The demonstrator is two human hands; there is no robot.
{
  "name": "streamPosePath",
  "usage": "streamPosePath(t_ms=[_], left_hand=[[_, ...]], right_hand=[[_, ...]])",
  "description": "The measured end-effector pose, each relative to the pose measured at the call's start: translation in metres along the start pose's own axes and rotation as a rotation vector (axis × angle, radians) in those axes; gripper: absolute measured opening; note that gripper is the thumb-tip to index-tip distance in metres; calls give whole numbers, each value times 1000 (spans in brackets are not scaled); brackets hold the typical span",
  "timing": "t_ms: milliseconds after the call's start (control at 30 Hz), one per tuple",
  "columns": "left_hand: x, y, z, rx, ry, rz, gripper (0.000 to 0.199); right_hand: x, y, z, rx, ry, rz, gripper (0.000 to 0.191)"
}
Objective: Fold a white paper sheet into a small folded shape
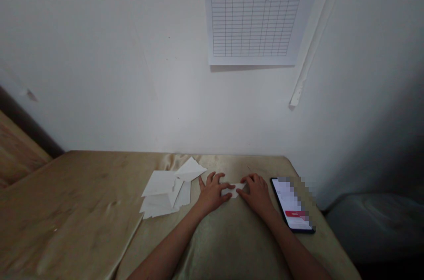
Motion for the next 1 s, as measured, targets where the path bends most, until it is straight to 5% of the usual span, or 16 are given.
streamPosePath(t_ms=[600, 1000], left_hand=[[-14, 6, -29, 121, -31, -253, 50], [-17, 1, -28, 155, -6, -217, 62]], right_hand=[[-2, 1, 2, 24, 44, -22, 27], [-6, -1, 0, -24, 39, -24, 24]])
Point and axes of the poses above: each hand's wrist, its own y-axis towards the middle knuckle, its own x-axis out of the palm, z = x × y, the point moved 3 cm from there along y, towards the middle knuckle, and after that the axes turned 12 degrees about -x, right-handed, at the moved point
